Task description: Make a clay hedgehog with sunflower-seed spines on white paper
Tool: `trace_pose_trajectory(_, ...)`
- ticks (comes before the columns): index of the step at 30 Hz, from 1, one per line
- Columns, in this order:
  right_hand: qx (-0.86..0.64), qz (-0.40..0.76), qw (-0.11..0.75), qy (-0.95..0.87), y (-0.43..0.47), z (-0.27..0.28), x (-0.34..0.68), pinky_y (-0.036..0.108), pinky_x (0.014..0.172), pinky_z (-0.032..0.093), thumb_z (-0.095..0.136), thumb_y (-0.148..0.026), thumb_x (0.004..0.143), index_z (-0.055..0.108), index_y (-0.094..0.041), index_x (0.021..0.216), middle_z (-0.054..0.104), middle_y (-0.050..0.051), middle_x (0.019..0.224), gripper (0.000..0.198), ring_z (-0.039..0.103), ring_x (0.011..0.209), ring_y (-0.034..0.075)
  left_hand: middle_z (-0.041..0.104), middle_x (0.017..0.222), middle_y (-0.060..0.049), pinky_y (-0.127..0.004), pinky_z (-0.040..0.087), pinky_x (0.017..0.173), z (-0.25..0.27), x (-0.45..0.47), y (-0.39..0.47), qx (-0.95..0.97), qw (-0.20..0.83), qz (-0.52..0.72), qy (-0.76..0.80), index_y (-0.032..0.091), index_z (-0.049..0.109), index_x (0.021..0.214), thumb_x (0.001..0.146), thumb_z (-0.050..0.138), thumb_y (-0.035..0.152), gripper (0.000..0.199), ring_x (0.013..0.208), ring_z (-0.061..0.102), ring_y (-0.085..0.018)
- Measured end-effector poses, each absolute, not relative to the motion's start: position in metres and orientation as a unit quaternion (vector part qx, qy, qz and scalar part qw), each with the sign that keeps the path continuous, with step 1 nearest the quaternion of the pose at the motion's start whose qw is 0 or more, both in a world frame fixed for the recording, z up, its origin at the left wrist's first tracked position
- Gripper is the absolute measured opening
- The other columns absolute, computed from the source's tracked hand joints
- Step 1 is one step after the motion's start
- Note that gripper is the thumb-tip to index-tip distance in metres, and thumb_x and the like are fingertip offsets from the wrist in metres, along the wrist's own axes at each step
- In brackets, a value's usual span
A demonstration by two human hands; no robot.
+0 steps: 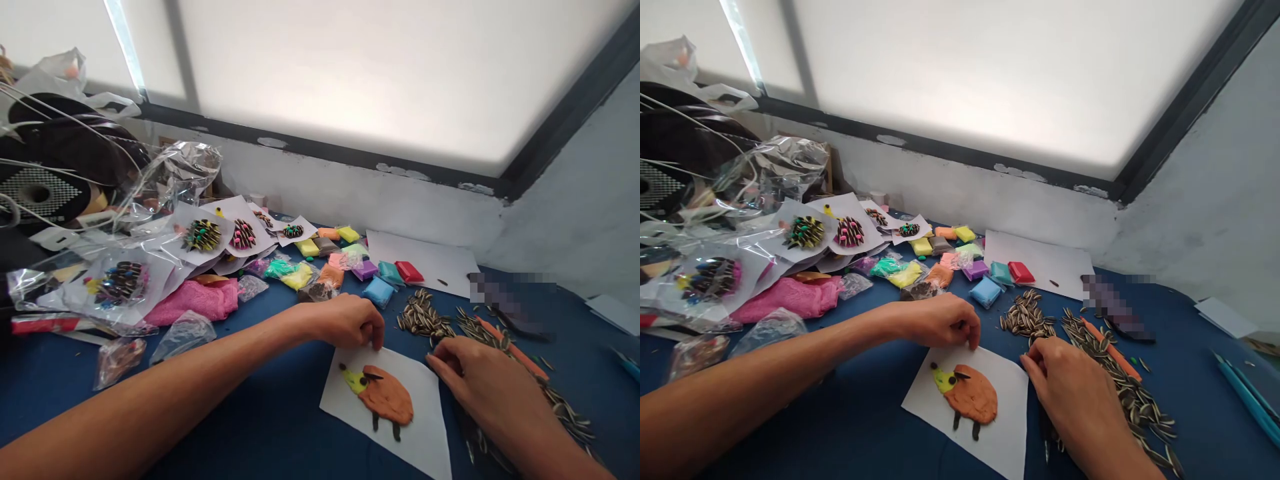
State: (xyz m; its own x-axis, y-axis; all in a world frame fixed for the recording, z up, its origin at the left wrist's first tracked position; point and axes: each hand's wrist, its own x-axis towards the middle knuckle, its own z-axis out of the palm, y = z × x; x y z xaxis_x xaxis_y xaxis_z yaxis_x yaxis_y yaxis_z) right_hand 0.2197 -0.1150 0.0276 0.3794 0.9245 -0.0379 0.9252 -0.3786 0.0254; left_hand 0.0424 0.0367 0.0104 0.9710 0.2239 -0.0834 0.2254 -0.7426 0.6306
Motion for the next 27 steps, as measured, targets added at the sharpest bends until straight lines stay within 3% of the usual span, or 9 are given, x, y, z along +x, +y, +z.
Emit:
trace_pose_trajectory(8,0.763,0.046,-0.035,0.644,-0.116,0.014,0.232,0.029,0.051,0.044,0.046,-0.028,0.086,0.062,-0.023,0.071,0.07,0.003,0.072,0.023,0.067,0.062,0.02,0.068,0.083,0.0,-0.021,0.038,0.061,0.01,0.042,0.036,0.938,0.329,0.001,0.111,0.019,0.073,0.09,0.076,0.049,0.007,0.03,0.068,0.054,-0.011)
trace_pose_trajectory(14,0.742,0.093,-0.033,0.663,-0.117,0.007,0.234,0.032,0.058,0.046,0.044,-0.023,0.086,0.057,-0.022,0.07,0.067,0.005,0.071,0.021,0.067,0.067,0.022,0.068,0.085,0.0,-0.02,0.038,0.061,0.013,0.041,0.035,0.935,0.335,-0.004,0.117,0.018,0.073,0.091,0.077,0.05,0.008,0.03,0.071,0.056,-0.011)
trace_pose_trajectory(18,0.729,0.098,-0.035,0.676,-0.119,0.013,0.231,0.031,0.053,0.044,0.042,-0.022,0.085,0.055,-0.023,0.069,0.066,0.004,0.07,0.021,0.065,0.062,0.02,0.069,0.085,0.0,-0.02,0.039,0.064,0.014,0.042,0.035,0.938,0.327,-0.009,0.117,0.02,0.073,0.092,0.077,0.05,0.008,0.03,0.072,0.056,-0.011)
trace_pose_trajectory(27,0.739,-0.01,-0.223,0.636,-0.12,0.038,0.211,0.024,0.039,0.038,0.048,-0.039,0.086,0.052,-0.025,0.07,0.055,-0.003,0.051,0.022,0.053,0.042,0.013,0.069,0.086,-0.001,-0.021,0.039,0.066,0.014,0.043,0.036,0.941,0.317,-0.007,0.116,0.019,0.073,0.092,0.077,0.049,0.007,0.031,0.072,0.057,-0.012)
